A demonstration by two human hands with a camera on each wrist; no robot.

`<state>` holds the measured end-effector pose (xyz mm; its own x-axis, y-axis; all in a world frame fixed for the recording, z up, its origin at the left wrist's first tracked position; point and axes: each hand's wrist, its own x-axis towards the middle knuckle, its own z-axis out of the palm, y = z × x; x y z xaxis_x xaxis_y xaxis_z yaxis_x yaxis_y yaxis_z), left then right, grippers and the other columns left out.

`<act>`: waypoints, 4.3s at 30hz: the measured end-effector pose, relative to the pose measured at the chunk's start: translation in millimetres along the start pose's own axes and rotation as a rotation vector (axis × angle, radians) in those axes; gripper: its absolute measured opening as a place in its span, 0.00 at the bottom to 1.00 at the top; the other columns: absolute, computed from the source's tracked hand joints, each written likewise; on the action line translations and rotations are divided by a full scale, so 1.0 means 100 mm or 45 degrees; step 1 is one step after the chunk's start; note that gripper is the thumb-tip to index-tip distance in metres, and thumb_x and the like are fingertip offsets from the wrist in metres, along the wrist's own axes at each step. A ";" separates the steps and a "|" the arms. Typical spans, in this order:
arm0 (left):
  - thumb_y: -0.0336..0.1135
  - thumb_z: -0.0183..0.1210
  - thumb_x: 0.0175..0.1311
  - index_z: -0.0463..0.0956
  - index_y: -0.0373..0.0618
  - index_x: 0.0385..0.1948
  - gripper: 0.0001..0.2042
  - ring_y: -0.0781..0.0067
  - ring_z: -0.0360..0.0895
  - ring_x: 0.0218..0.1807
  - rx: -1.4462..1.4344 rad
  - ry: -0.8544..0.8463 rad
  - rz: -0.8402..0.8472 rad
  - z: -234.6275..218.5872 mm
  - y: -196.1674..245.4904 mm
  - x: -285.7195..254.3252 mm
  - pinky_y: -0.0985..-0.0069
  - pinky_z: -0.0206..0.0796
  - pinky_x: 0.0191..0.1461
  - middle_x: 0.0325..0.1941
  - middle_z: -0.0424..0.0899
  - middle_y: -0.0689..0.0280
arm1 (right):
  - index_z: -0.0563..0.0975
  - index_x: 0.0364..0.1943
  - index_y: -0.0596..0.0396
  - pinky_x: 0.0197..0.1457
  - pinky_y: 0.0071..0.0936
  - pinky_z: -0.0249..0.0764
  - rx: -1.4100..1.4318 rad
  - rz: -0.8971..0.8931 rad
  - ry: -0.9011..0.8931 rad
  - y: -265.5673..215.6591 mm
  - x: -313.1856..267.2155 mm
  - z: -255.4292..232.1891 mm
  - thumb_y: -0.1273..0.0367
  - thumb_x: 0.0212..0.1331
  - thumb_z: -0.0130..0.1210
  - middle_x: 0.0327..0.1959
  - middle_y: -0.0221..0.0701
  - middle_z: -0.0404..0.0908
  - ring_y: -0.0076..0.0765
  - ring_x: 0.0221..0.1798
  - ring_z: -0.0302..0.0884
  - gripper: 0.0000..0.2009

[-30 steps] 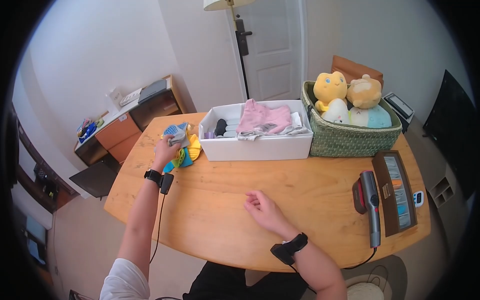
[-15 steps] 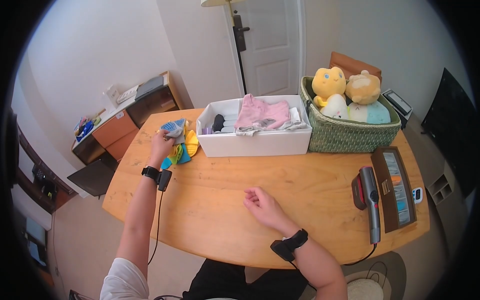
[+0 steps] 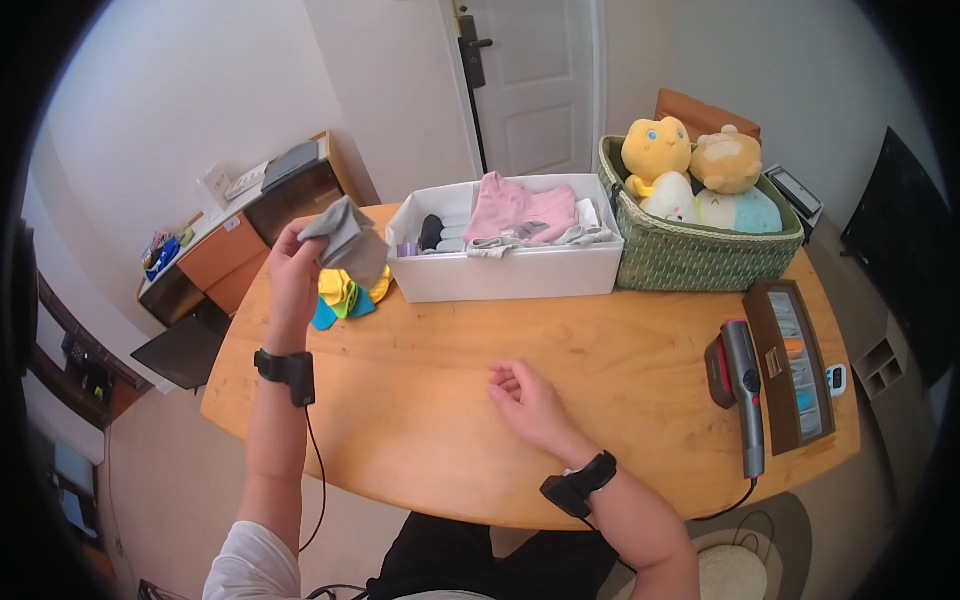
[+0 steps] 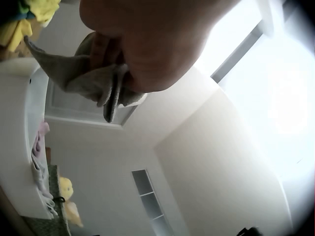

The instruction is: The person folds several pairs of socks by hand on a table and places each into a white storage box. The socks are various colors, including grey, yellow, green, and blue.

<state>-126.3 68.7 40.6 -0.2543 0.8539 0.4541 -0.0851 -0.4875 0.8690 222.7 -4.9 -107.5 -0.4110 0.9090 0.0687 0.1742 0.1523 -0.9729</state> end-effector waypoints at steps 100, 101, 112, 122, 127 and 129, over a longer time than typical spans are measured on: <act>0.20 0.69 0.64 0.80 0.41 0.45 0.11 0.79 0.85 0.42 -0.425 -0.259 -0.886 0.70 -0.98 -1.49 0.80 0.78 0.49 0.41 0.87 0.67 | 0.79 0.46 0.61 0.32 0.26 0.67 -0.160 -0.018 0.162 -0.31 -0.11 -0.03 0.65 0.76 0.54 0.26 0.28 0.78 0.21 0.28 0.69 0.11; 0.19 0.68 0.64 0.78 0.44 0.45 0.12 0.78 0.85 0.41 -0.396 -0.257 -0.787 0.68 -0.99 -1.47 0.79 0.79 0.49 0.40 0.86 0.68 | 0.79 0.46 0.61 0.32 0.26 0.67 -0.159 -0.019 0.160 -0.31 -0.11 -0.02 0.65 0.76 0.54 0.26 0.28 0.78 0.21 0.28 0.69 0.11; 0.28 0.66 0.70 0.76 0.44 0.47 0.10 0.83 0.74 0.28 -0.249 -0.155 -0.866 0.51 -1.01 -1.32 0.81 0.66 0.29 0.39 0.80 0.70 | 0.78 0.47 0.60 0.32 0.23 0.66 -0.085 0.031 0.231 -0.22 -0.09 -0.09 0.66 0.77 0.54 0.26 0.25 0.76 0.18 0.28 0.68 0.10; 0.35 0.66 0.73 0.80 0.38 0.53 0.14 0.80 0.82 0.45 -0.183 -0.836 -1.074 0.67 -0.95 -1.52 0.79 0.75 0.53 0.45 0.87 0.67 | 0.76 0.53 0.60 0.41 0.18 0.72 0.350 0.166 0.145 -0.24 -0.07 -0.05 0.69 0.76 0.56 0.37 0.23 0.82 0.15 0.38 0.75 0.10; 0.40 0.63 0.75 0.82 0.43 0.45 0.10 0.82 0.81 0.43 -0.257 -0.377 -0.928 0.61 -1.03 -1.46 0.81 0.73 0.49 0.40 0.86 0.70 | 0.75 0.53 0.61 0.50 0.21 0.77 0.377 0.193 -0.010 -0.27 -0.05 -0.06 0.73 0.71 0.61 0.45 0.28 0.83 0.19 0.46 0.81 0.12; 0.41 0.63 0.76 0.81 0.43 0.43 0.10 0.82 0.81 0.41 -0.289 -0.278 -0.913 0.65 -1.02 -1.46 0.81 0.73 0.47 0.38 0.86 0.70 | 0.74 0.53 0.61 0.52 0.22 0.78 0.306 0.256 -0.100 -0.19 -0.06 -0.09 0.74 0.70 0.62 0.46 0.29 0.83 0.21 0.47 0.82 0.12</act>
<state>-17.5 6.1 -101.2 0.1307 0.9794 -0.1542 -0.3579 0.1917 0.9139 229.9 -9.7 -87.1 -0.4591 0.8776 -0.1380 0.0465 -0.1314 -0.9902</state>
